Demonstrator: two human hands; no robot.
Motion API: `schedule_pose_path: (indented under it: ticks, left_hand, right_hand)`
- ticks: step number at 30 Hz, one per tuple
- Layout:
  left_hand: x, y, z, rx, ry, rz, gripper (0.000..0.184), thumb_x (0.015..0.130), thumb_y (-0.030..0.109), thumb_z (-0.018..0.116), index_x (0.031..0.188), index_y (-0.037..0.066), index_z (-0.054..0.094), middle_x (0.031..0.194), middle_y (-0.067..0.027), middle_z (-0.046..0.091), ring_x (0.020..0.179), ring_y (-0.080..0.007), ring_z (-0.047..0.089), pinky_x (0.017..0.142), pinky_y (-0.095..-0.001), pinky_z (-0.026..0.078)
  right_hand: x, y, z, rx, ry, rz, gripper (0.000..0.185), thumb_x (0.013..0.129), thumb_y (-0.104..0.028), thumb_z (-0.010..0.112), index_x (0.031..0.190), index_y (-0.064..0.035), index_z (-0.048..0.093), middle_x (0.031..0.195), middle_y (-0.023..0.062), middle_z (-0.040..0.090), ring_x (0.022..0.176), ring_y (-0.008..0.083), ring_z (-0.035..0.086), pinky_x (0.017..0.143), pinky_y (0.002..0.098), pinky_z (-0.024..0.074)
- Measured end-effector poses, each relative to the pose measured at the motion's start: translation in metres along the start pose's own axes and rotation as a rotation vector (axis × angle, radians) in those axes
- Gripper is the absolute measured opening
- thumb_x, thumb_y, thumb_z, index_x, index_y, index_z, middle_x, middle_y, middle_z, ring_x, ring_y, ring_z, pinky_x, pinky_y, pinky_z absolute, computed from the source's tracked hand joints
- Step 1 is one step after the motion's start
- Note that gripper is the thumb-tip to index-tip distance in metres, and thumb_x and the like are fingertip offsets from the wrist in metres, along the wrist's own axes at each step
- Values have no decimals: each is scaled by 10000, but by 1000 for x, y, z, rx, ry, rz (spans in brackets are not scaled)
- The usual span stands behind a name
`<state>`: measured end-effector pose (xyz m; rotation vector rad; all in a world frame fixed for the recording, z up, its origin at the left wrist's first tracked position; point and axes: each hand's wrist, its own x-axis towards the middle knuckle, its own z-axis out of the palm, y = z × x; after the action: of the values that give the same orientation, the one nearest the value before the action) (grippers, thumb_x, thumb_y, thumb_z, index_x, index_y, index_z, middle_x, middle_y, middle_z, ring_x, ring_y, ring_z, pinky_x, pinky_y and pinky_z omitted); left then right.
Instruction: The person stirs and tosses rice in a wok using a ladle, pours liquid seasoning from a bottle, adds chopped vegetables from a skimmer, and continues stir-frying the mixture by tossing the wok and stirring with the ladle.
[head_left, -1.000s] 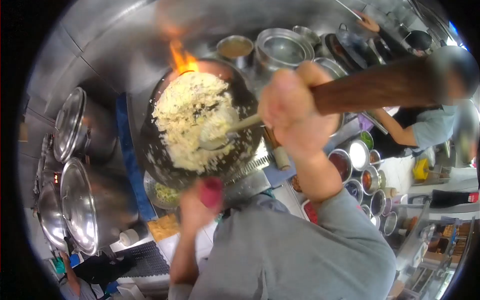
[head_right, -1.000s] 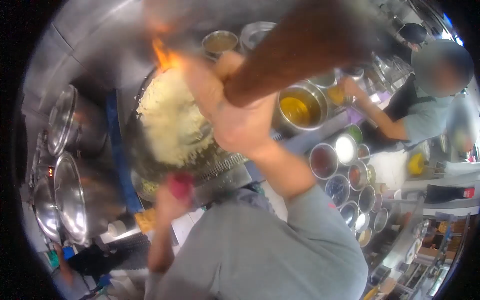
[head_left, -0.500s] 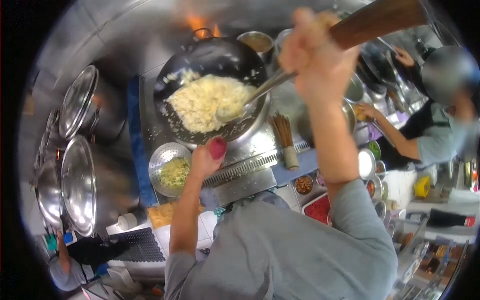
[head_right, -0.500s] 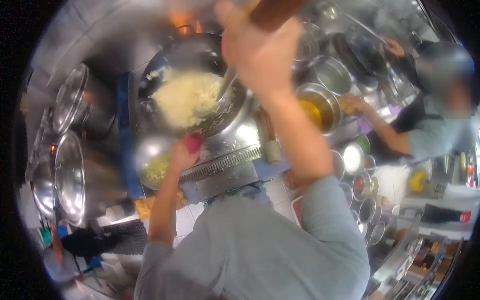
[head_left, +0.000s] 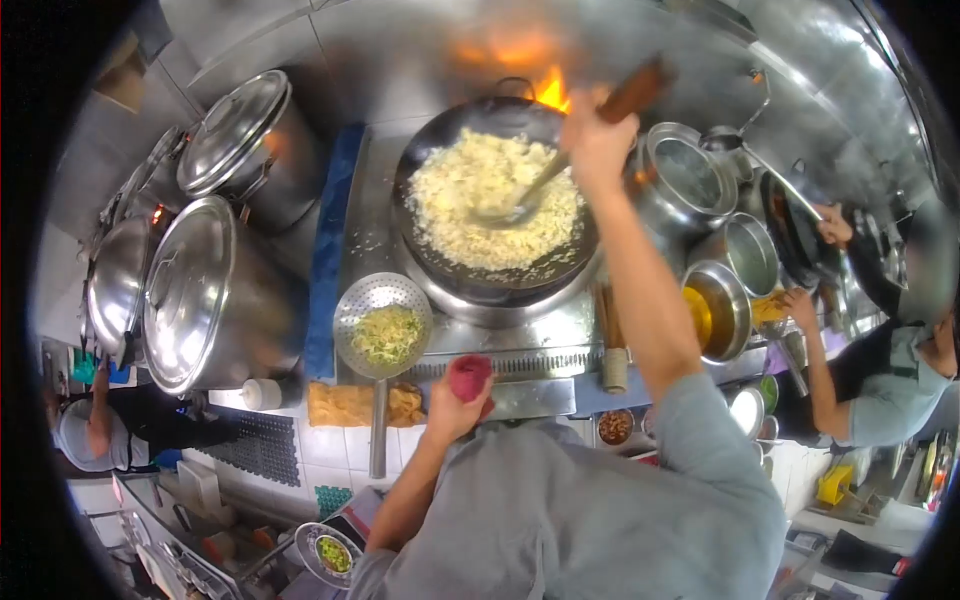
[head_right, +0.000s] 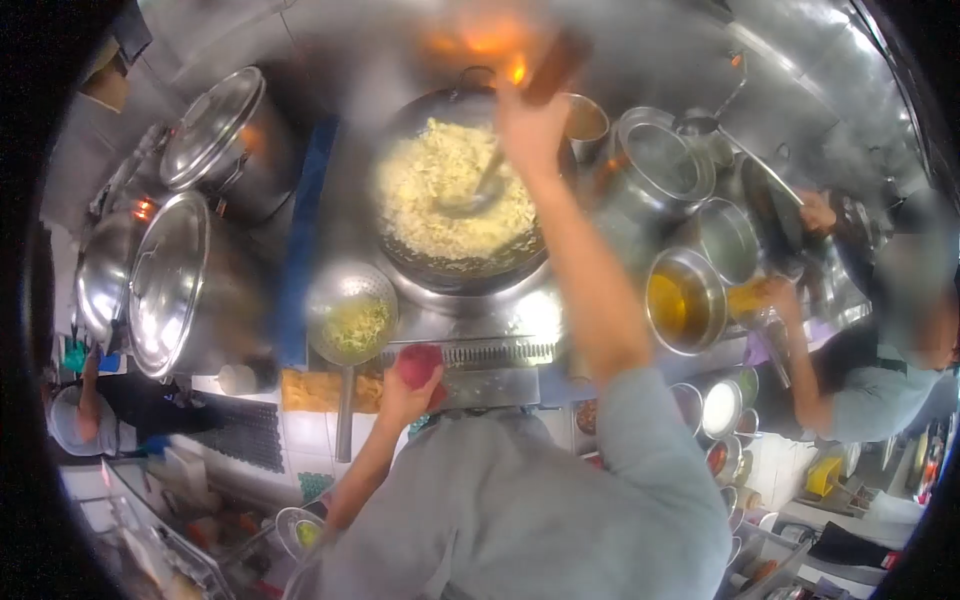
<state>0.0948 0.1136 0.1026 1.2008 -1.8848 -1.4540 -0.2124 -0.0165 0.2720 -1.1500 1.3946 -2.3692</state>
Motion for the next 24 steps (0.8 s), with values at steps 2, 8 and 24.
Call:
schedule_pose_path:
  ticks: [2,8,24]
  left_hand:
    - [-27,-29,-11,-64,125,38,391,756,111,721,1104,23,567,990,-140,661,915,-236,652,815,-330,505]
    - [-60,-55,-43,-96,62,-179,315,740,111,729,1011,13,601,888,-96,663,789,-172,631,730,-305,497]
    - [82,29,-5,427,305,699,405,633,137,770,1000,74,612,943,-150,625,890,-330,590,781,-409,478]
  right_hand:
    - [5,-67,15,87,39,116,240,897,-55,558,665,-46,498,479,-41,369,420,67,399,379,218,279]
    - [-34,37,9,269,24,0,282,893,-60,574,648,-98,440,515,-34,385,425,84,409,406,227,341]
    - [-8,-16,45,264,40,-198,231,882,-56,619,693,-56,485,551,-25,467,445,71,441,410,236,359]
